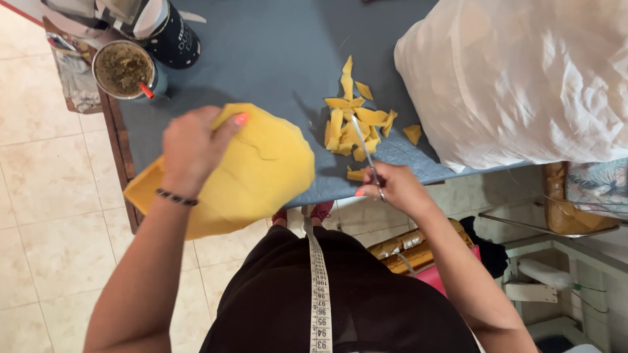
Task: Cutting a large piece of yellow foam into smaller, irregular pieces using a pair of scissors on a workbench.
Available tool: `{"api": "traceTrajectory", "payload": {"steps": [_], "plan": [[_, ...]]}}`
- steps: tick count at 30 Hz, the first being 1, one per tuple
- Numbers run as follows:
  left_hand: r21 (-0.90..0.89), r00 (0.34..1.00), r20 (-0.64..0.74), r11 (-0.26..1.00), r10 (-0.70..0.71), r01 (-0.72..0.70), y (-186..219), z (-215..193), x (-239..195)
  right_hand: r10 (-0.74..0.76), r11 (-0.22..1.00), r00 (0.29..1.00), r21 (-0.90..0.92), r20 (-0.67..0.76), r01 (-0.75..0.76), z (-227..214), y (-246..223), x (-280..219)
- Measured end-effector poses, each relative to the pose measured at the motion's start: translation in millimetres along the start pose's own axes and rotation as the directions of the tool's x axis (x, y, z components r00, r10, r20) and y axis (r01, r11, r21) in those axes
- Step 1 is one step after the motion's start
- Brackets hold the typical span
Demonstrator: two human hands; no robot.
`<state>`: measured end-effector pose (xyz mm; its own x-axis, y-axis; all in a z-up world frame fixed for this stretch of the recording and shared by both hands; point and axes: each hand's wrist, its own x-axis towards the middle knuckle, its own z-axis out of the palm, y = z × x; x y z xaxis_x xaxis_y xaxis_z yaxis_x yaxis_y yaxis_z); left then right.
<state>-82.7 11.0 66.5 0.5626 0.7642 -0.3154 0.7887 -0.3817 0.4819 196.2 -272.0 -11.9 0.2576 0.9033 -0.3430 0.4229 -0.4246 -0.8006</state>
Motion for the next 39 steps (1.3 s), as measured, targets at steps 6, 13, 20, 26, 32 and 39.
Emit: {"api": "traceTrajectory", "payload": {"steps": [6, 13, 20, 26, 32, 39], "plan": [[-0.128, 0.977, -0.211, 0.992, -0.008, -0.019, -34, -15, -42, -0.302, 0.882, 0.912, -0.446, -0.279, 0.155, 46, 42, 7], [-0.202, 0.865, -0.49, 0.952, 0.106, -0.231, 6, -32, -78, -0.175, 0.972, 0.94, -0.201, -0.292, 0.118, 30, -3, 61], [0.342, 0.592, -0.546, 0.803, 0.593, -0.489, 49, 48, -74, 0.126, 0.838, 0.881, 0.427, 0.456, -0.341, 5, -10, 36], [0.395, 0.552, -0.487, 0.734, 0.678, -0.553, 9, 193, -44, 0.116, 0.851, 0.959, 0.471, 0.26, -0.231, 9, 10, 24], [0.105, 0.774, -0.459, 0.891, 0.437, -0.441, -10, 107, -62, 0.077, 0.969, 0.996, 0.232, 0.037, -0.083, -4, -8, 12], [-0.33, 0.965, -0.027, 0.913, -0.262, 0.239, -71, 78, -15, 0.058, 0.998, 0.996, 0.037, -0.071, -0.056, -7, -20, 6]]}}
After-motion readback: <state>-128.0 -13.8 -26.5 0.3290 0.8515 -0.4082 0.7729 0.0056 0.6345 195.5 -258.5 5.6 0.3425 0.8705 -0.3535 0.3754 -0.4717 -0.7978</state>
